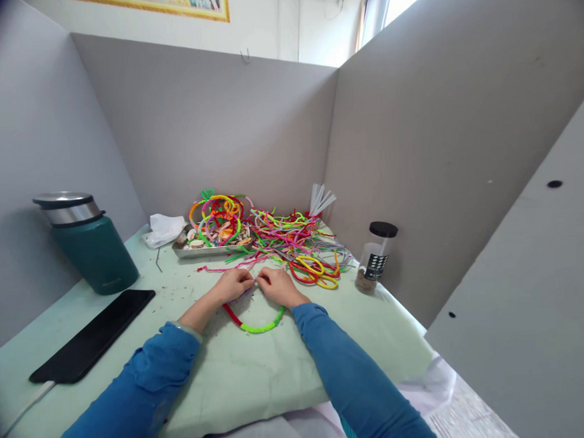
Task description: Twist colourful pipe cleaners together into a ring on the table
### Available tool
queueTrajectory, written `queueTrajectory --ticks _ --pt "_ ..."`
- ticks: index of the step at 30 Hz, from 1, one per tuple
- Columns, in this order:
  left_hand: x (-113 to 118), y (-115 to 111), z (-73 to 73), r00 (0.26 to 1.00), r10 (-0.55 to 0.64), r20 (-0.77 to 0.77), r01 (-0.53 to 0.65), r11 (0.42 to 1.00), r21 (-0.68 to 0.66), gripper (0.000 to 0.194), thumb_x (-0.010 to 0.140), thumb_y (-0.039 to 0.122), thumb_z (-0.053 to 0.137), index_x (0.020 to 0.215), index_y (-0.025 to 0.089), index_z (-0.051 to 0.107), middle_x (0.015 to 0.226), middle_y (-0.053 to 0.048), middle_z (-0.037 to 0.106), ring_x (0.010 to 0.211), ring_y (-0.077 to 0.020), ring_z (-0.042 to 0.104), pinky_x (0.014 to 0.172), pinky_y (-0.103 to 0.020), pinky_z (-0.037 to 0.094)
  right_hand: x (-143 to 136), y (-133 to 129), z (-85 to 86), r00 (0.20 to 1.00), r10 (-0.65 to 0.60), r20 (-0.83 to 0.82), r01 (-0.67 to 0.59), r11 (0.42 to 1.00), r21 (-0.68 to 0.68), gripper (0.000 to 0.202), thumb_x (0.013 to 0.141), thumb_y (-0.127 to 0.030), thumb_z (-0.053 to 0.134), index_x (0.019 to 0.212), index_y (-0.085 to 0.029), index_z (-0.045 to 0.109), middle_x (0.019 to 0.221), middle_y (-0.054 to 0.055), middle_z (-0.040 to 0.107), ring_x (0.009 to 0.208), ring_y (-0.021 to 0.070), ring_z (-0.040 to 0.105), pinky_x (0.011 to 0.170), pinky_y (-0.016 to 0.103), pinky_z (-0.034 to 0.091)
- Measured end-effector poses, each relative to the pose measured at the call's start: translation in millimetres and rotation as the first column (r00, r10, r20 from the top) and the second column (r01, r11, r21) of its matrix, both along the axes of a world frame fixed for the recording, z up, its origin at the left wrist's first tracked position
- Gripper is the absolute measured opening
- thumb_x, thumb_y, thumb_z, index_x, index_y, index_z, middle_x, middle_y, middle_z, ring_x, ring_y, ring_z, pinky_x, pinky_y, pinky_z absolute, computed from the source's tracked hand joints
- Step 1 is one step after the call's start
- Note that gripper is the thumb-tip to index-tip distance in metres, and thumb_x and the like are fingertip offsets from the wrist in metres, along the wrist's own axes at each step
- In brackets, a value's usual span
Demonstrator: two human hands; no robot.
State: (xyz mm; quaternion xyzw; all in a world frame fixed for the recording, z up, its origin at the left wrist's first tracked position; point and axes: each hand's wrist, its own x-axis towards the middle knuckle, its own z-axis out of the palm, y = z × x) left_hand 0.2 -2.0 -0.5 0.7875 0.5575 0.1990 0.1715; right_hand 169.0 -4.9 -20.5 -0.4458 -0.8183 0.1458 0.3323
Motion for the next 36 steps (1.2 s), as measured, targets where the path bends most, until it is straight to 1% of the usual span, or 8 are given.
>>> queueTrajectory --ticks 10,22,28,36 --pt "-0.3 -0.9 1.3 1.0 0.0 0.001 0.0 1.0 -0.014 0.019 0.078 0.025 0.051 0.074 0.014 0.067 0.065 -0.001 0.063 0.063 -0.0128 0.052 0.056 -0.023 0.033 0.0 -1.2 0.2 1.0 0.001 -0.001 -0.001 1.0 0.002 0.012 0.082 -0.019 0.051 0.077 -0.017 0.062 0.067 0.0 0.061 0.061 0.0112 0.05 0.06 0.022 0.032" --pt "-0.1 3.2 -4.5 0.999 0.03 0.037 -0.031 1.0 0.005 0.015 0.077 0.026 0.054 0.076 0.015 0.064 0.067 -0.001 0.062 0.063 -0.0126 0.052 0.056 -0.023 0.033 -0.7 1.2 -1.8 1.0 -0.01 -0.022 0.01 1.0 0.0 0.012 0.081 -0.019 0.052 0.075 -0.016 0.062 0.065 0.0 0.06 0.059 0.0107 0.048 0.06 0.023 0.032" --pt "-0.6 4.8 -7.2 0.998 0.008 0.062 -0.009 1.0 0.019 0.012 0.076 0.024 0.055 0.074 0.015 0.062 0.065 0.0 0.06 0.062 -0.0122 0.052 0.056 -0.022 0.033 -0.3 1.1 -2.1 1.0 -0.008 -0.017 0.008 1.0 0.004 0.013 0.081 -0.019 0.052 0.075 -0.016 0.063 0.065 0.0 0.06 0.06 0.011 0.048 0.059 0.023 0.032" --pt "-1.3 2.8 -3.5 0.999 0.0 0.04 0.0 1.0 0.003 0.016 0.076 0.024 0.053 0.072 0.015 0.064 0.062 0.0 0.059 0.061 -0.0126 0.05 0.056 -0.023 0.032 -1.1 -1.1 0.9 1.0 -0.02 0.005 0.02 1.0 -0.007 0.013 0.082 -0.019 0.052 0.075 -0.016 0.063 0.066 0.0 0.061 0.06 0.0111 0.049 0.061 0.023 0.033"
